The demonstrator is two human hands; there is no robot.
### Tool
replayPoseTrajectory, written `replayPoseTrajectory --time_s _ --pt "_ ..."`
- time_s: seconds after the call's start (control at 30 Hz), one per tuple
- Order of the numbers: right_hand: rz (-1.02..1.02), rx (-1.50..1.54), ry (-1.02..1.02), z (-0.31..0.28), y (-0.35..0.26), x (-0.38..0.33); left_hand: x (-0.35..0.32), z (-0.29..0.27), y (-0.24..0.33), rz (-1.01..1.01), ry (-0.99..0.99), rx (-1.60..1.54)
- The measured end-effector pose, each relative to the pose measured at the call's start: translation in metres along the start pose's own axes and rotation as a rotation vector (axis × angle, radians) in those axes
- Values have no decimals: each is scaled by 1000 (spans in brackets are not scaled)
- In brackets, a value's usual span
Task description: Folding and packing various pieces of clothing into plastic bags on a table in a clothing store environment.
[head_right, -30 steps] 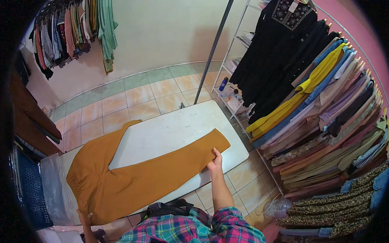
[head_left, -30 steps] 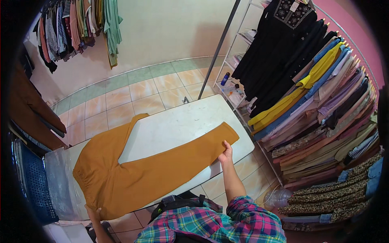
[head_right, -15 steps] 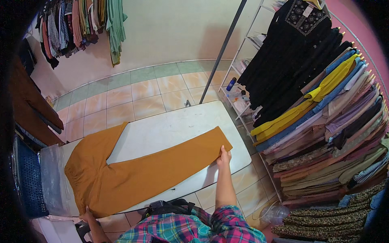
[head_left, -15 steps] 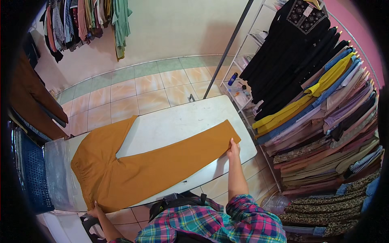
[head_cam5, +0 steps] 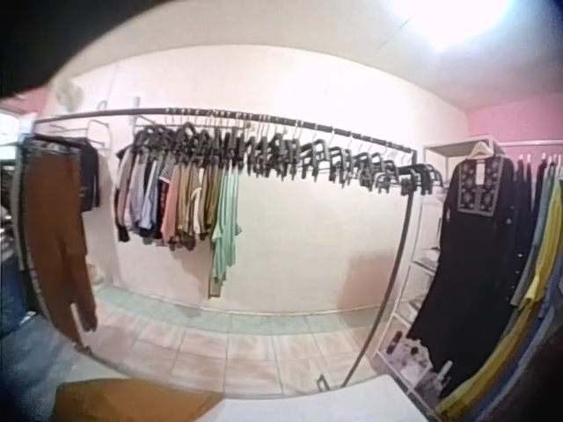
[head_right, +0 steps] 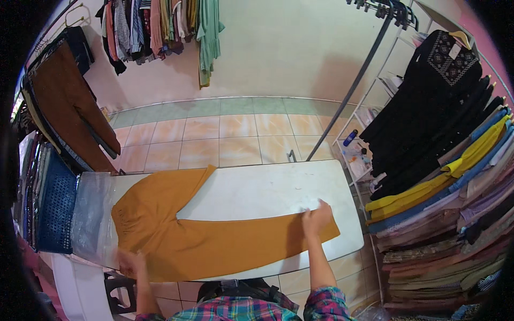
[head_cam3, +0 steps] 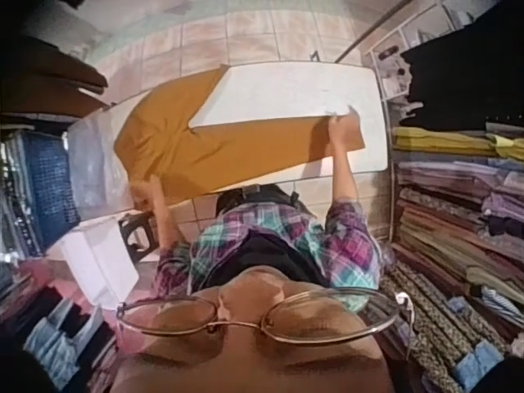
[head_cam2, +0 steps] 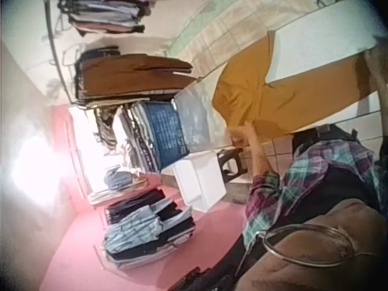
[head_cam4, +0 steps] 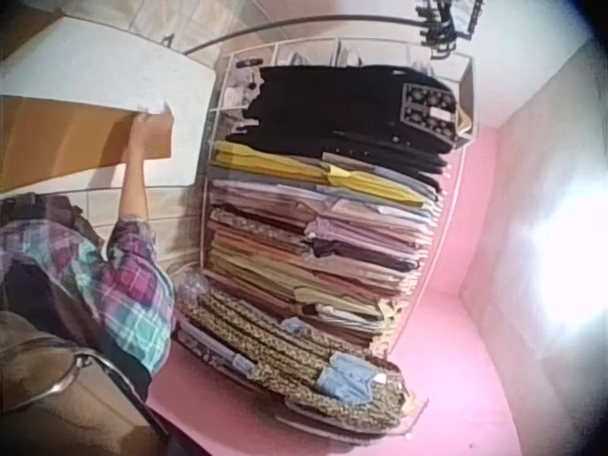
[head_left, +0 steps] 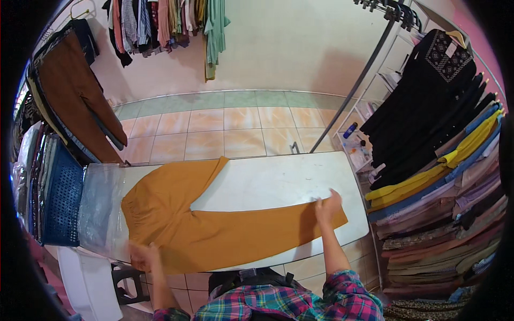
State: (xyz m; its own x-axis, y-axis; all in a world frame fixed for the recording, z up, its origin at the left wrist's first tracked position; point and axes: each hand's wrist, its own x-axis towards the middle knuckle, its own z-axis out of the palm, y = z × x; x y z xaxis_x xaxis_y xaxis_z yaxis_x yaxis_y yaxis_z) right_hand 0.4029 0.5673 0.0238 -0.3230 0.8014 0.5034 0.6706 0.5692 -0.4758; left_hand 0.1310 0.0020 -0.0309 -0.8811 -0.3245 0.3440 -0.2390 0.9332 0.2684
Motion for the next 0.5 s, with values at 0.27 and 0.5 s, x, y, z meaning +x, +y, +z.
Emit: replayPoseTrajectory --time_s 0.27,0.5 --pt "-668 302 -622 153 -177 -2 -77 -11 166 718 -546 -83" --pt "-1223 131 -766 228 -245 12 -78 -18 165 709 -617 -68"
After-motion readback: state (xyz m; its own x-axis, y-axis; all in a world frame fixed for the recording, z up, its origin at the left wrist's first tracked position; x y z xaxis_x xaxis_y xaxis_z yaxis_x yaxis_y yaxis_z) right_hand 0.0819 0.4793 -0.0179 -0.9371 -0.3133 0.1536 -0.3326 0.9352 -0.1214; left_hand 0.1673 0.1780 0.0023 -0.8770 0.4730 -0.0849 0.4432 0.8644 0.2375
